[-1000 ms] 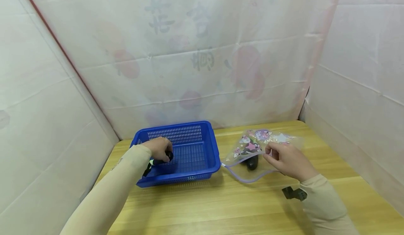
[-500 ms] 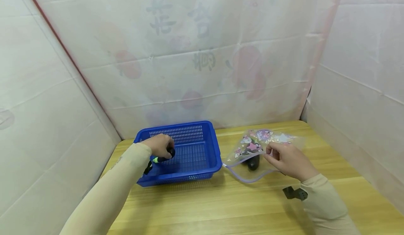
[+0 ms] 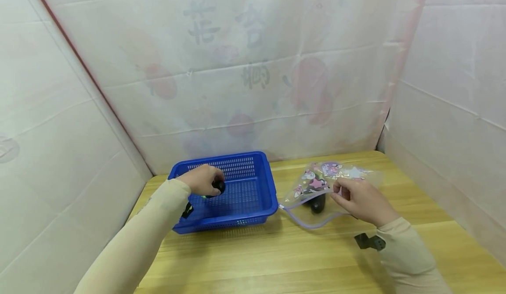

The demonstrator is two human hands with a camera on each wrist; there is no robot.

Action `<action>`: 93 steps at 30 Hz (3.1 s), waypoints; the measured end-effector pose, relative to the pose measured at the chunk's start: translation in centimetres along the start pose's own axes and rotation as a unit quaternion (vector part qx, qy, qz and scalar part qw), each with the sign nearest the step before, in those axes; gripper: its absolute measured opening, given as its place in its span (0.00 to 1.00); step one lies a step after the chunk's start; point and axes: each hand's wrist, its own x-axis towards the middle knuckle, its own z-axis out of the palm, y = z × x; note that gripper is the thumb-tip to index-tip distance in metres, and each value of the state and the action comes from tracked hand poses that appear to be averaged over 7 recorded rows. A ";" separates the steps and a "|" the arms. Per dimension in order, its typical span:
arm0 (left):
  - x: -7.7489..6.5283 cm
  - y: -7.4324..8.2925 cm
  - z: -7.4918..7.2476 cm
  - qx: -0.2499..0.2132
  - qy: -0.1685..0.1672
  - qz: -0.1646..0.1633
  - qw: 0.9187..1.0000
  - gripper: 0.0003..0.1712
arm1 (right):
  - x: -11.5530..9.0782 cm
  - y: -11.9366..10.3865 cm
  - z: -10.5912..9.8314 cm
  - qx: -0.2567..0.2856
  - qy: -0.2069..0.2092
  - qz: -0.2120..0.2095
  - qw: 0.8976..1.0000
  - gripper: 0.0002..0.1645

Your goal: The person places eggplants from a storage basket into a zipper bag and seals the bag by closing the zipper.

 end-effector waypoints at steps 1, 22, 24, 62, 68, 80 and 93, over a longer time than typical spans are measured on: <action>0.0 0.2 0.0 0.002 0.005 0.004 1.000 0.16 | 0.0 0.0 0.0 -0.001 -0.001 0.001 1.000 0.13; -1.0 4.2 -0.7 0.006 0.132 0.075 0.988 0.19 | 0.1 -0.4 -0.3 -0.003 -0.006 0.011 1.000 0.13; -1.2 4.5 -0.7 0.004 0.141 0.079 0.987 0.18 | 0.1 -0.4 -0.3 -0.002 -0.006 0.010 1.000 0.13; -2.0 10.6 2.3 -0.023 0.304 0.283 0.909 0.25 | 0.2 -0.2 -0.3 0.001 -0.009 0.011 1.000 0.13; -1.6 11.7 3.3 -0.045 0.308 0.305 0.900 0.21 | 0.1 -0.3 -0.3 0.001 -0.007 0.011 1.000 0.13; -0.8 12.7 5.0 -0.060 0.299 0.298 0.905 0.22 | 0.2 -0.3 -0.4 0.000 -0.004 0.016 1.000 0.14; -0.1 13.4 6.9 -0.064 0.329 0.324 0.885 0.20 | 0.2 0.0 -0.2 0.003 -0.005 0.017 1.000 0.14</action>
